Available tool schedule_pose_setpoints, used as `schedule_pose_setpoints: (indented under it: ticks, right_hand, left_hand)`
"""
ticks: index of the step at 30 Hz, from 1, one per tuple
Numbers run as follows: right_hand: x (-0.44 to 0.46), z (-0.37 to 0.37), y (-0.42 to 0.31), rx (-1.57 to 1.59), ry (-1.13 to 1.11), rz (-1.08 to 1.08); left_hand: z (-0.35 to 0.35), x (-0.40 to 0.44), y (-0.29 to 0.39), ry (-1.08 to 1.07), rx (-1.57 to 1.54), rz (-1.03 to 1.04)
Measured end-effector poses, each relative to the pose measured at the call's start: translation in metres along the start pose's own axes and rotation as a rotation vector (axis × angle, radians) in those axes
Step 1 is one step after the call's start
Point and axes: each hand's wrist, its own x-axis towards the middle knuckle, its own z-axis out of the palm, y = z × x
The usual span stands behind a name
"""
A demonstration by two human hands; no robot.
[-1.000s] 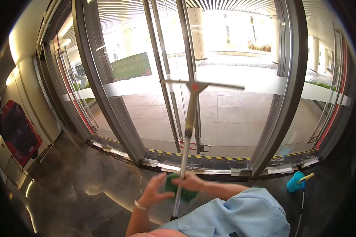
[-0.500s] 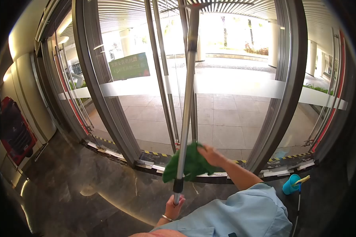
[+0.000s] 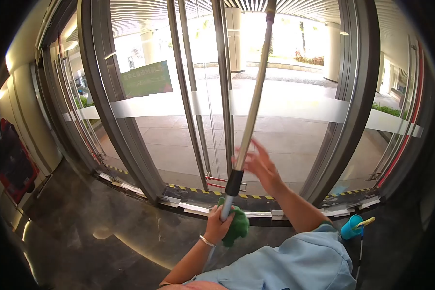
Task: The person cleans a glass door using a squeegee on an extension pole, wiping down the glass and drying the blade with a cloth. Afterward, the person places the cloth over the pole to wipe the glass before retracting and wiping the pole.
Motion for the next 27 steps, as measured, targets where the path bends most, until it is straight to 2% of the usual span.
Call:
schedule_pose_setpoints:
  ticks: [2, 6, 8, 10, 13, 19, 27]
  right_hand:
    - [0.046, 0.026, -0.017, 0.007, 0.27, -0.098]
    - [0.109, 0.002, -0.029, -0.024, 0.245, -0.174]
    - [0.139, 0.005, -0.035, -0.012, 0.303, -0.168]
    - [0.166, 0.0, -0.042, 0.0, 0.252, -0.161]
    - [0.193, 0.008, -0.039, 0.008, 0.195, -0.115]
    - [0.237, 0.016, -0.029, -0.008, 0.116, -0.072]
    - [0.275, 0.023, -0.014, 0.022, -0.005, -0.053]
  left_hand:
    - [0.013, 0.017, 0.012, 0.057, 0.133, -0.061]
    - [0.011, 0.046, 0.016, 0.117, 0.153, -0.031]
    - [0.009, 0.04, -0.023, 0.086, 0.135, -0.005]
    - [0.013, 0.017, -0.057, 0.06, 0.121, -0.152]
    - [0.014, 0.004, -0.064, 0.11, 0.144, -0.24]
    - [0.033, 0.028, -0.061, 0.296, 0.045, -0.233]
    - [0.041, 0.057, -0.075, 0.412, 0.107, -0.178]
